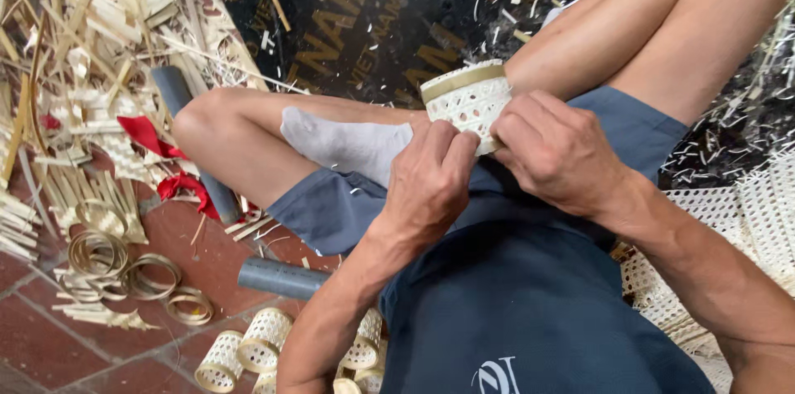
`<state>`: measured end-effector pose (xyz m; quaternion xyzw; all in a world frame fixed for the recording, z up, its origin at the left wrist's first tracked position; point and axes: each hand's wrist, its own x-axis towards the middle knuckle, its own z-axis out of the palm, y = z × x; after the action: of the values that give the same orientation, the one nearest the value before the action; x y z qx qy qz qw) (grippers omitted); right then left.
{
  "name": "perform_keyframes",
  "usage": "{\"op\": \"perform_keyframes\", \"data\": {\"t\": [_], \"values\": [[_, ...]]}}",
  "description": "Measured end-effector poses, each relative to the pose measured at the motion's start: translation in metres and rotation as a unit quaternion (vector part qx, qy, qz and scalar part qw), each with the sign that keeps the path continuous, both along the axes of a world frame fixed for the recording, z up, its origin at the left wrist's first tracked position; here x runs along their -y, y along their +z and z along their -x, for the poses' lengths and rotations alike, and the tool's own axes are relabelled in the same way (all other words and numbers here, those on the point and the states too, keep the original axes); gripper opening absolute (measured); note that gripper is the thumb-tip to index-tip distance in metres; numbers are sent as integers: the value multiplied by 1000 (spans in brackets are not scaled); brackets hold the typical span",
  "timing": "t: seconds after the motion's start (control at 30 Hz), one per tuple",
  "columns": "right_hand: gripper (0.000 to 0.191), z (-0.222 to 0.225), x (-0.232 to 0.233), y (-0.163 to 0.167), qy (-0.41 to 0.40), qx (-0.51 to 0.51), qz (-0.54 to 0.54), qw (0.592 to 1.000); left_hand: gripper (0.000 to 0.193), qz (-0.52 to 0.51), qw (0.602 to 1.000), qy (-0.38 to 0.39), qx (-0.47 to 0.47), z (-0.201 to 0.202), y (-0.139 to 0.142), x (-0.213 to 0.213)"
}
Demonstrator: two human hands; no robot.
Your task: The person sits on the floor assembling woven bamboo lampshade cylinders. They apply glue from a squeeze bottle to a bamboo rim, press the woven bamboo mesh into the ring, trim bamboo strips with a knife, and fit the strips around the lampshade rim by hand.
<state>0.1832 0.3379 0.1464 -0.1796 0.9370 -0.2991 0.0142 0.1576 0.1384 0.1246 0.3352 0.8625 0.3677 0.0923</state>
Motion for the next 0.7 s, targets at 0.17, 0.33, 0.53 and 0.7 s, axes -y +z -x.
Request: {"op": "perform_keyframes", "data": {"t": [0.17, 0.33, 0.53, 0.7], "values": [[34, 3, -11, -14, 17, -11, 45, 999, 27, -35, 999, 12, 11, 10, -8, 8], [30, -8, -10, -33, -141, -16, 151, 978, 39, -158, 959, 121, 201, 24, -17, 20], [34, -24, 2, -42, -245, 172, 234, 925, 27, -136, 967, 154, 149, 14, -24, 20], [31, -19, -15, -15, -70, -40, 56, 995, 29, -97, 994, 41, 38, 2, -6, 4]]}}
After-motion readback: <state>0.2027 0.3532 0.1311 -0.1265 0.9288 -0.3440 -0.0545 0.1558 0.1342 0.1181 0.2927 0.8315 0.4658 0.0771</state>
